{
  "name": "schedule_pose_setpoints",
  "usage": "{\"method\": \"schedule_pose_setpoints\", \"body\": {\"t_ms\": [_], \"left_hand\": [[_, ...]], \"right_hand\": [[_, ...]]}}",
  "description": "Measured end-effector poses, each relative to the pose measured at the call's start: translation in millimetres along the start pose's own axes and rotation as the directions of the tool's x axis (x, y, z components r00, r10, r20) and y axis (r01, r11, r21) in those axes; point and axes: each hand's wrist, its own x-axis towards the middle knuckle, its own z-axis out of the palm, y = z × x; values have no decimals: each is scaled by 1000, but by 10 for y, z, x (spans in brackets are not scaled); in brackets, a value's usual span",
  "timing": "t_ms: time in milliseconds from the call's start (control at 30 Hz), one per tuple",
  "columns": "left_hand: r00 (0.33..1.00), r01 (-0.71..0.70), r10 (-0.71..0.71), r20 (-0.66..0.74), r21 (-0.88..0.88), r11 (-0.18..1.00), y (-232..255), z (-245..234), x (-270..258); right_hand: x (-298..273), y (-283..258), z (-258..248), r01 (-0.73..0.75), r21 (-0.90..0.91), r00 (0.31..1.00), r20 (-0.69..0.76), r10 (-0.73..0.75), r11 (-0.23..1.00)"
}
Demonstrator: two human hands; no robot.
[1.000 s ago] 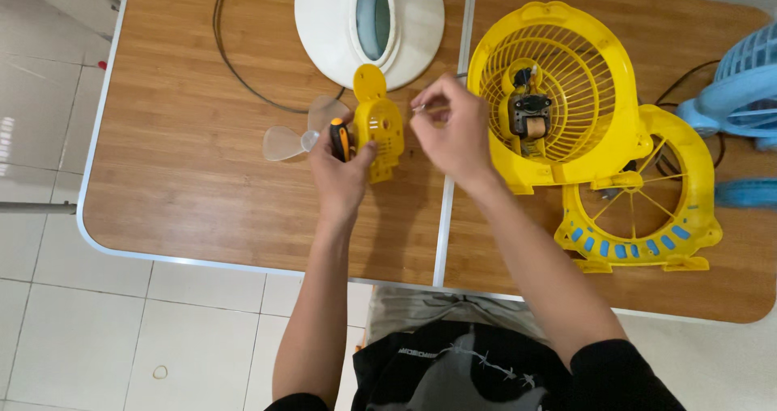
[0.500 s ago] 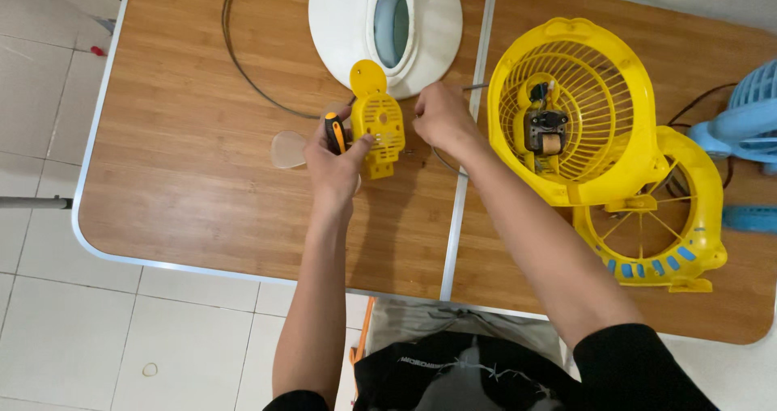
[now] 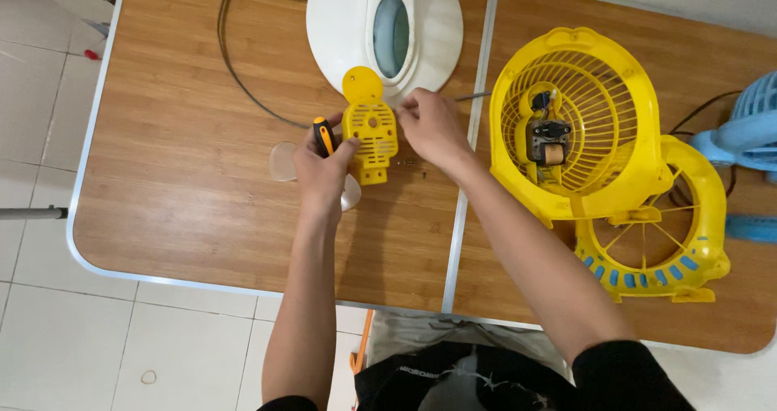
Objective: The person disassembles a yellow desk fan on a wooden table. They use a screwdriver to remove screws from the fan's casing, separate the front and rear grilles, remove the fan blade, and detach the motor housing from the frame.
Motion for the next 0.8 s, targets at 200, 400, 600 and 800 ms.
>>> {"method": "schedule_pose_setpoints", "body": {"t_ms": [200, 400, 600, 800], "left_hand": [[1000, 20, -20, -21, 10, 1000, -21, -21, -73], [902, -340, 432, -2, 612, 714, -150, -113, -170], [874, -299, 485, 21, 811, 503, -263, -281, -328], [864, -284, 503, 5, 830, 481, -321, -320, -227]], "right_hand": [[-297, -143, 41, -17, 457, 991, 124, -45, 889], [-508, 53, 20, -5, 608, 999, 31, -17, 794], [-501, 237, 156, -44, 570, 998, -13, 63, 820], [-419, 295, 358, -56, 546, 998, 10, 60, 836]]}}
